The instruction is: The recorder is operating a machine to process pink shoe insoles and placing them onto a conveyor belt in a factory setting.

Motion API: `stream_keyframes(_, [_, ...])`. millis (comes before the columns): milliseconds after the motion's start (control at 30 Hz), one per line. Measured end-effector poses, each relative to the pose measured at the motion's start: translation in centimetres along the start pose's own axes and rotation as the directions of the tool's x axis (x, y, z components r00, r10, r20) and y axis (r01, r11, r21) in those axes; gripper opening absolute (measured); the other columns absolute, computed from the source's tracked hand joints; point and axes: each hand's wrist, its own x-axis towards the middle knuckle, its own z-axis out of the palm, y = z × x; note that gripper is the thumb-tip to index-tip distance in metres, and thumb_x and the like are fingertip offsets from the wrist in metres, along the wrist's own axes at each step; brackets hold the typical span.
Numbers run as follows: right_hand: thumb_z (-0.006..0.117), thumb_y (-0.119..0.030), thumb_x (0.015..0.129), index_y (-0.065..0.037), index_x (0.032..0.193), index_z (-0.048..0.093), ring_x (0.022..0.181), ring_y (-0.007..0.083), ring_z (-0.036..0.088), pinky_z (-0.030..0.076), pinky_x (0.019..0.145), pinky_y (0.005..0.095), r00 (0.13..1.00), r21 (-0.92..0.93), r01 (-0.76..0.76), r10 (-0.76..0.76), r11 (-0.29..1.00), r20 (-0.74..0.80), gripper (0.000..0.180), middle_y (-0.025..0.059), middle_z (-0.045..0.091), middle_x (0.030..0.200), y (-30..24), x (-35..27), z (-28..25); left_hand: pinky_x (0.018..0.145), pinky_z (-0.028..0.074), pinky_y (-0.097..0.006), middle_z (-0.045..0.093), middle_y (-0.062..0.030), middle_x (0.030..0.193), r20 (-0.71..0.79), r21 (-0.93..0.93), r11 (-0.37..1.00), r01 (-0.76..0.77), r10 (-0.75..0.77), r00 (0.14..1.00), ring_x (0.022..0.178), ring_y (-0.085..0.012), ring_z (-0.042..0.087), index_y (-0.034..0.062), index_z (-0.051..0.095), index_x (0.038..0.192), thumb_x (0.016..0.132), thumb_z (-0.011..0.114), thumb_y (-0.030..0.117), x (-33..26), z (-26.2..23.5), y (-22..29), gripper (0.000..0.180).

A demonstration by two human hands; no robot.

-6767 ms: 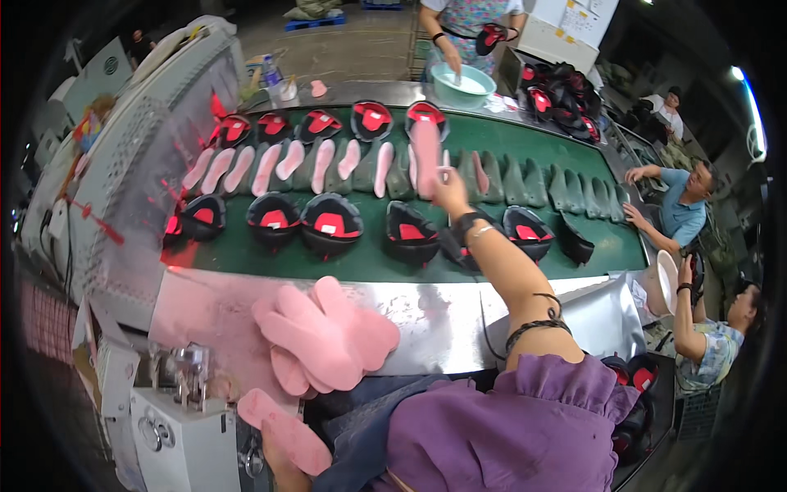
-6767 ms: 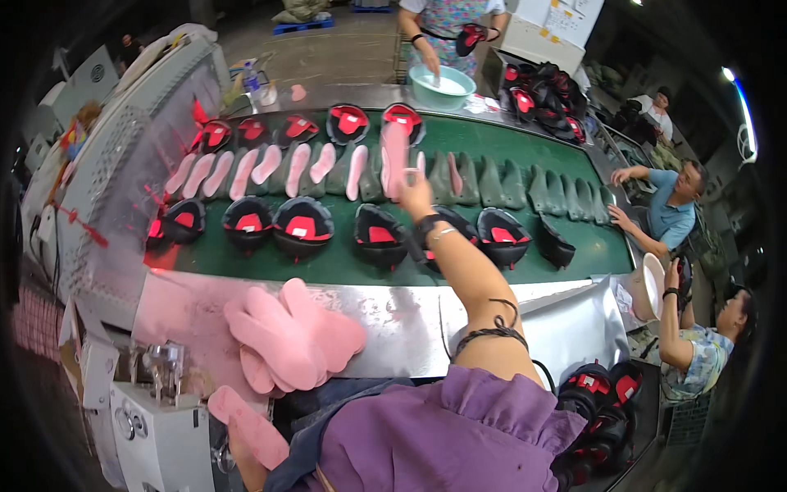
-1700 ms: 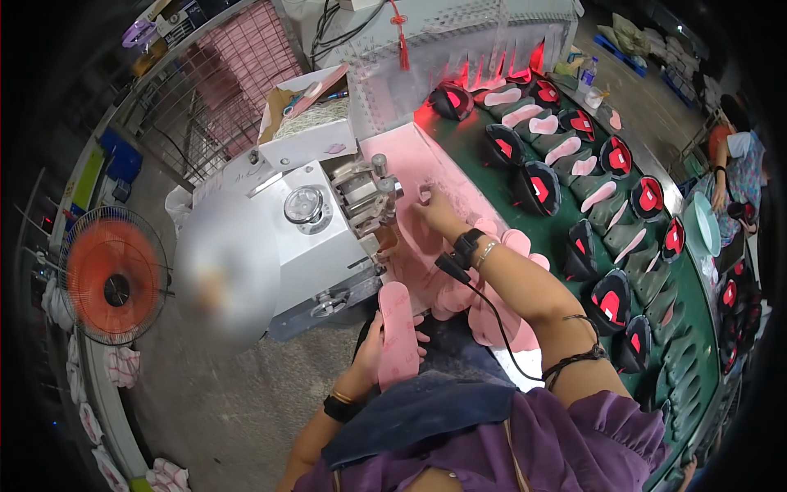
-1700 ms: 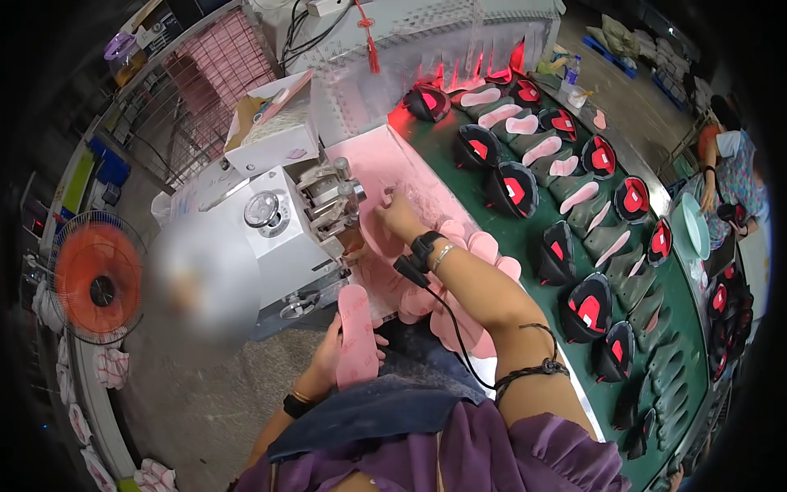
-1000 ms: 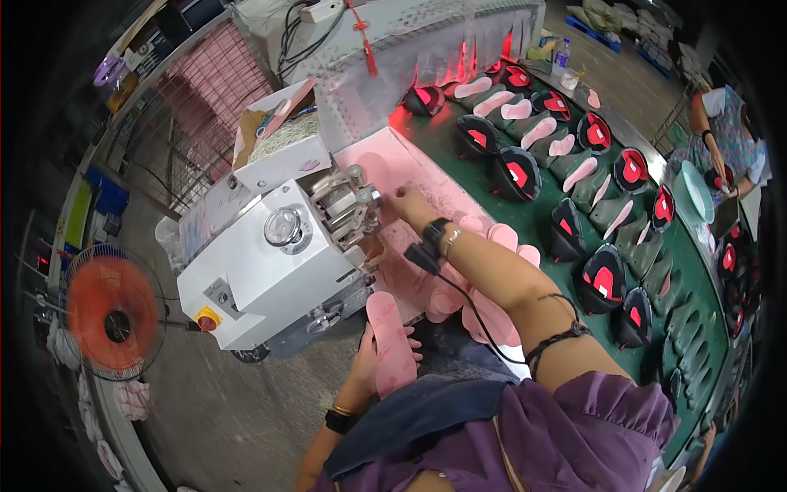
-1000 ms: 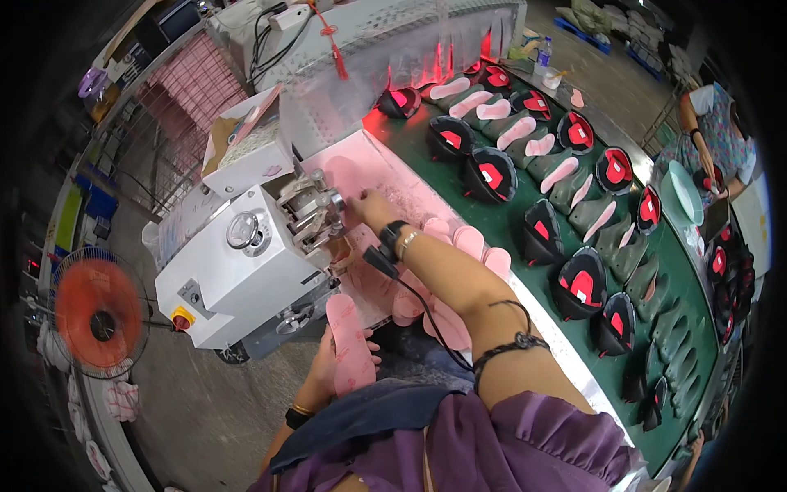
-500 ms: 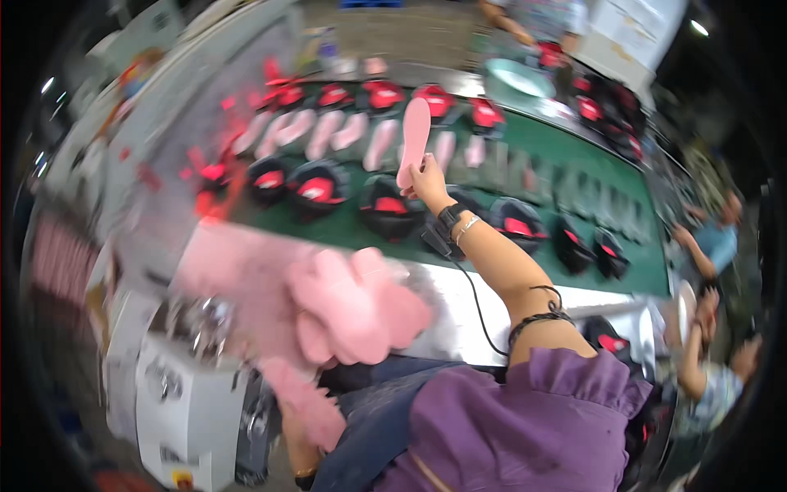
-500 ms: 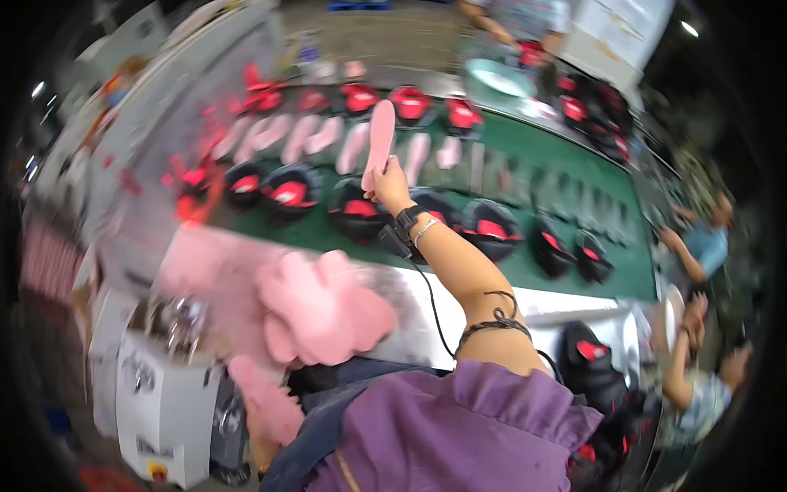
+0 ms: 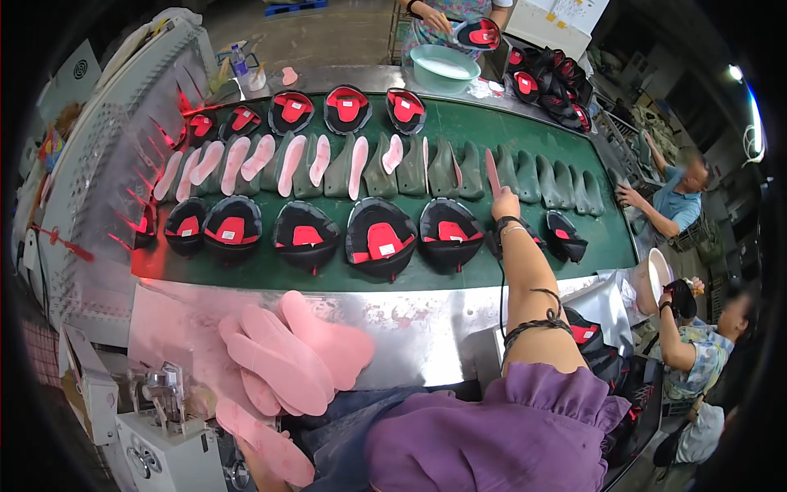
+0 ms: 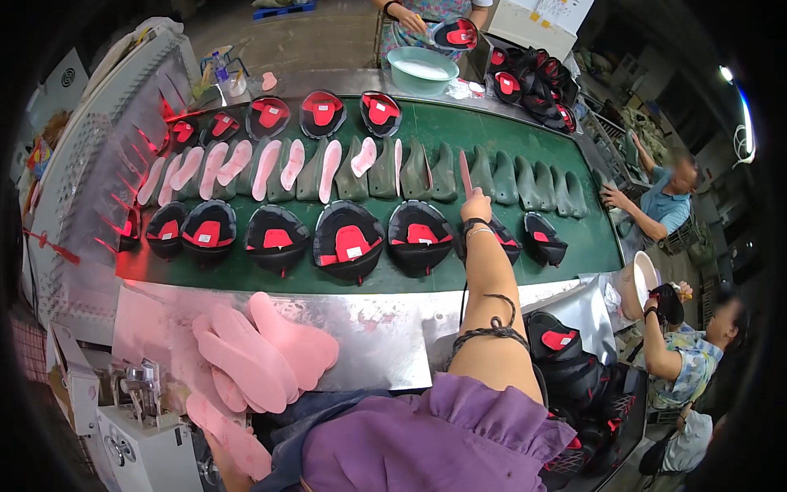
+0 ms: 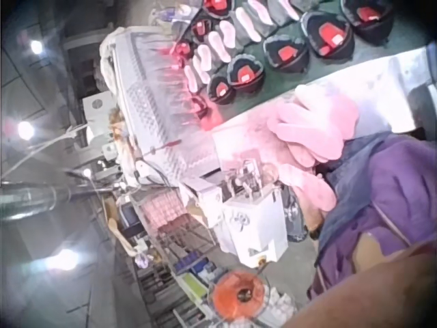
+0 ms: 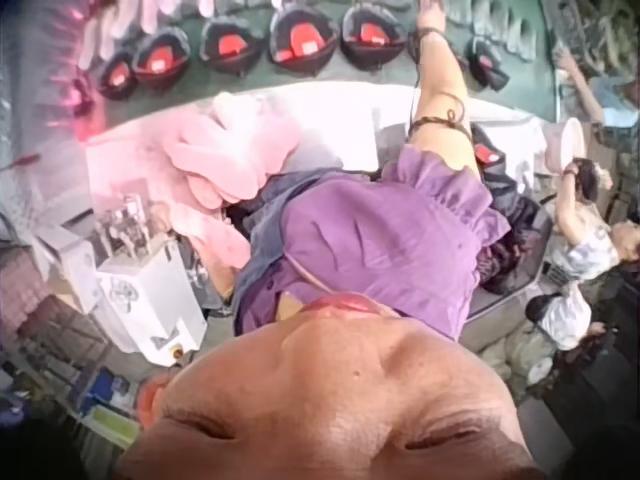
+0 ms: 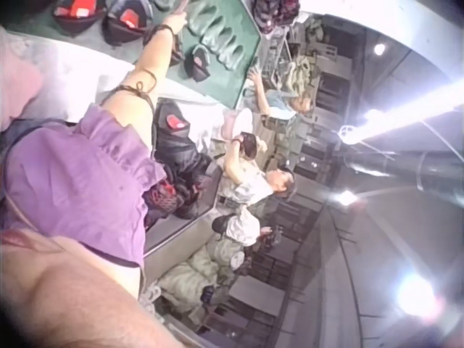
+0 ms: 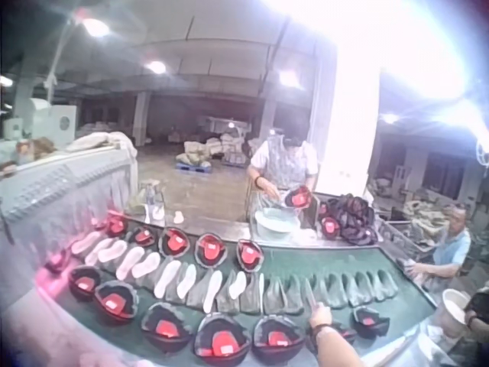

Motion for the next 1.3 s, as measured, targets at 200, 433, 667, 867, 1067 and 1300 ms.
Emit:
stream_keyframes(200, [0.054,-0.007,0.08,-0.005,0.123,0.052,0.102,0.0446,0.06,0.049,0.089,0.0484,0.994,0.144,0.105,-0.099,0.984,-0.047,0.043,0.0287,0.06,0.106,-0.2,2.6,4.1,0.069,0.053,-0.037,0.055,-0.0056,0.101,0.025,-0.041,0.999,0.016,-0.015,1.0,0.078,-0.0234,0.059,0.0131,0.047,0.129,0.096,0.038,0.058,-0.3,1.2,0.4,0.056])
stream_keyframes(433, [0.059,-0.013,0.081,-0.005,0.103,0.065,0.081,0.0354,0.064,0.051,0.073,0.044,0.929,0.583,0.358,-0.343,0.729,-0.141,0.025,0.0167,0.065,0.091,-13.5,-5.8,0.4,0.077,0.052,-0.035,0.057,-0.0043,0.106,0.058,-0.03,0.997,-0.064,0.066,0.996,0.085,-0.0209,0.06,0.0106,0.046,0.131,0.097,0.036,0.06,-1.3,4.1,1.6,0.06])
stream_keyframes(667, [0.063,-0.027,0.09,0.0,0.092,0.066,0.071,0.0235,0.066,0.051,0.067,0.034,0.183,0.912,0.41,-0.982,0.034,-0.046,0.028,0.015,0.068,0.079,-30.1,-37.8,-7.7,0.076,0.053,-0.033,0.058,-0.0057,0.103,0.123,-0.018,0.986,-0.164,0.165,0.979,0.084,-0.0201,0.061,0.0069,0.047,0.128,0.098,0.037,0.059,-0.3,3.4,2.2,0.061])
stream_keyframes(867, [0.06,-0.021,0.09,-0.001,0.094,0.06,0.052,0.0158,0.055,0.046,0.048,0.0328,-0.387,0.81,-0.025,-0.753,0.586,0.533,0.021,0.0055,0.061,0.066,-30.4,-52.5,-10.9,0.074,0.054,-0.031,0.06,-0.0074,0.099,0.061,-0.063,0.975,-0.211,0.215,0.975,0.081,-0.0197,0.063,0.0036,0.049,0.125,0.098,0.038,0.058,-0.4,1.0,1.6,0.061])
stream_keyframes(1067, [0.061,-0.024,0.09,0.0,0.099,0.061,0.063,0.0145,0.059,0.048,0.054,0.03,-0.081,0.87,-0.013,-0.868,0.493,0.491,0.026,0.0068,0.064,0.078,-32.5,-55.9,-2.4,0.077,0.055,-0.039,0.061,-0.0127,0.097,0.069,-0.224,0.97,-0.091,0.108,0.992,0.087,-0.0291,0.067,-0.0007,0.05,0.125,0.097,0.031,0.064,-2.8,-3.0,-1.3,0.074])
stream_keyframes(1300, [0.066,-0.029,0.086,0.003,0.11,0.06,0.073,0.0222,0.065,0.051,0.062,0.0334,-0.019,0.793,0.161,-0.801,0.588,0.598,0.04,0.0139,0.067,0.082,-40.3,-60.5,1.9,0.068,0.056,-0.045,0.062,-0.0159,0.087,0.157,-0.351,0.936,0.029,0.028,0.987,0.079,-0.0376,0.068,0.0026,0.053,0.11,0.098,0.025,0.064,-5.3,-4.1,-2.3,0.068])
